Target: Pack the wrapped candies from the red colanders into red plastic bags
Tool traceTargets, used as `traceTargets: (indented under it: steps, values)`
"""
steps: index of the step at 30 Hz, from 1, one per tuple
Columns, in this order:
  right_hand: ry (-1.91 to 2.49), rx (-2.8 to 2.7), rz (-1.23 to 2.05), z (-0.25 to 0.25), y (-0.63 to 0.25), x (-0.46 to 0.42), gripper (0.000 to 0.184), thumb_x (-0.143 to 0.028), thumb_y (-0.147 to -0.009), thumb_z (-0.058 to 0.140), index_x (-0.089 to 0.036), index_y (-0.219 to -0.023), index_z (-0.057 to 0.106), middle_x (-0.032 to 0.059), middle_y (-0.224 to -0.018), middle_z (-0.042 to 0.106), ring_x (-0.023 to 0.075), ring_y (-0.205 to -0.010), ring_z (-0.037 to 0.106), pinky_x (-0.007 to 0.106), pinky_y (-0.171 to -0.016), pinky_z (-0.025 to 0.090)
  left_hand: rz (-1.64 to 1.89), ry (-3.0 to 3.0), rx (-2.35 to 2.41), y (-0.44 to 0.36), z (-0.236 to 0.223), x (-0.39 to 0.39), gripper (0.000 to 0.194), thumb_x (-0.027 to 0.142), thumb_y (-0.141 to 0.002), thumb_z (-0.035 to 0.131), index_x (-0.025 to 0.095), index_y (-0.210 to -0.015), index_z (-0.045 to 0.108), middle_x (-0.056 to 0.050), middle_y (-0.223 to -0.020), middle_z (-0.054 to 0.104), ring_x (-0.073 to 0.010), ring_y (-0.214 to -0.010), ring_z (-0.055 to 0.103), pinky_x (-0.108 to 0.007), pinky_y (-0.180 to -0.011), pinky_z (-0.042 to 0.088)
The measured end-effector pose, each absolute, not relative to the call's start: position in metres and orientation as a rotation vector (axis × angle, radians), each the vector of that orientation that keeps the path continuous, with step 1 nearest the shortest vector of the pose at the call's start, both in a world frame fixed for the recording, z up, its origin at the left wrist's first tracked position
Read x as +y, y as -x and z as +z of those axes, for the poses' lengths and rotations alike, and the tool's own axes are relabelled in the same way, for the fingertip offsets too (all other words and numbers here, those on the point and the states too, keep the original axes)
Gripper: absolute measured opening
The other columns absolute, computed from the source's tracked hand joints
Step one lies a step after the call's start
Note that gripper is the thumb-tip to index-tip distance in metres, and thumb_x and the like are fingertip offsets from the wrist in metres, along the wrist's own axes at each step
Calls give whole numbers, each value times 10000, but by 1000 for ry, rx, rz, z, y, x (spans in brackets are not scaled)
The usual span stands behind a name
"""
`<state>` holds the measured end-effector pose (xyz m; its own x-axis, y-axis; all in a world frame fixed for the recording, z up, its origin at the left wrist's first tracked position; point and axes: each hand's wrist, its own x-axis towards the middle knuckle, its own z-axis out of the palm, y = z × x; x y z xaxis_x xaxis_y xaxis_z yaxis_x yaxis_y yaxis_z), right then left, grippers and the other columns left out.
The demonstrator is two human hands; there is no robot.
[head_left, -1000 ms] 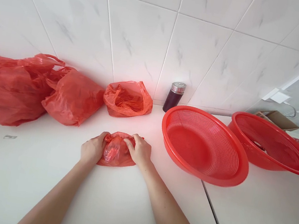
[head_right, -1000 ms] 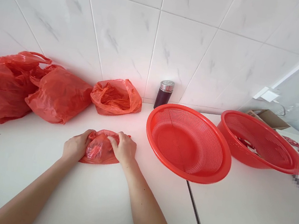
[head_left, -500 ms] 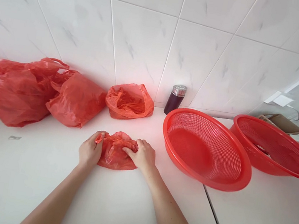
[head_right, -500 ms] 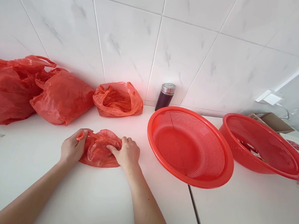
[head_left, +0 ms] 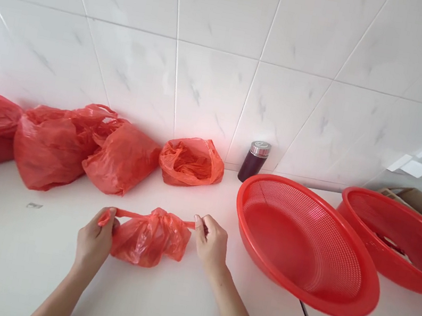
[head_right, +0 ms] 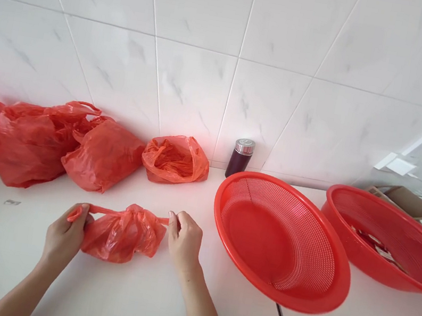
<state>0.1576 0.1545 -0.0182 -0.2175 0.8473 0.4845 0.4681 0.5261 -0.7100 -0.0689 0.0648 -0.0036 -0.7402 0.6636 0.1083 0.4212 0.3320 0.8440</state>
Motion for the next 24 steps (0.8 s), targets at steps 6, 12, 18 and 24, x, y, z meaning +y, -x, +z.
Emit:
traceTargets:
  steps: [6, 12, 18, 24]
  values:
    - [1138, -1691, 830, -22, -157, 156, 304, -438, -979, 349, -238, -751, 367, -47, -593, 471, 133, -534, 466, 235, -536, 335, 1225, -932, 2155, 64, -4, 56, 466, 626, -859, 393, 209, -710, 538, 46, -534, 422, -137, -478, 424, -257, -464, 365]
    - [1115, -1694, 1108, -23, -155, 152, 376, -437, -804, 645, -264, -941, 340, -65, -700, 570, 171, -659, 573, 278, -635, 454, 1462, -1358, 2300, 50, 29, 52, 586, 447, -821, 545, 292, -1359, 370, -103, -1312, 504, -269, -1111, 573, -421, -898, 487]
    - [944, -1635, 1179, -19, -154, 147, 256, -333, -842, 592, -262, -948, 370, -42, -748, 609, 169, -715, 611, 301, -692, 496, 779, -1977, 2128, 3, 29, 64, 333, 347, -862, 512, 283, -1183, 576, -78, -1203, 622, -273, -1101, 562, -407, -912, 444]
    - [750, -1517, 1292, -17, -154, 144, 276, -347, -906, 535, -252, -1119, 388, 83, -1132, 664, 178, -1016, 635, 378, -932, 477, 657, -1833, 2045, 11, 35, 90, 237, 213, -823, 457, 266, -952, 649, -29, -946, 709, -237, -854, 637, -336, -724, 440]
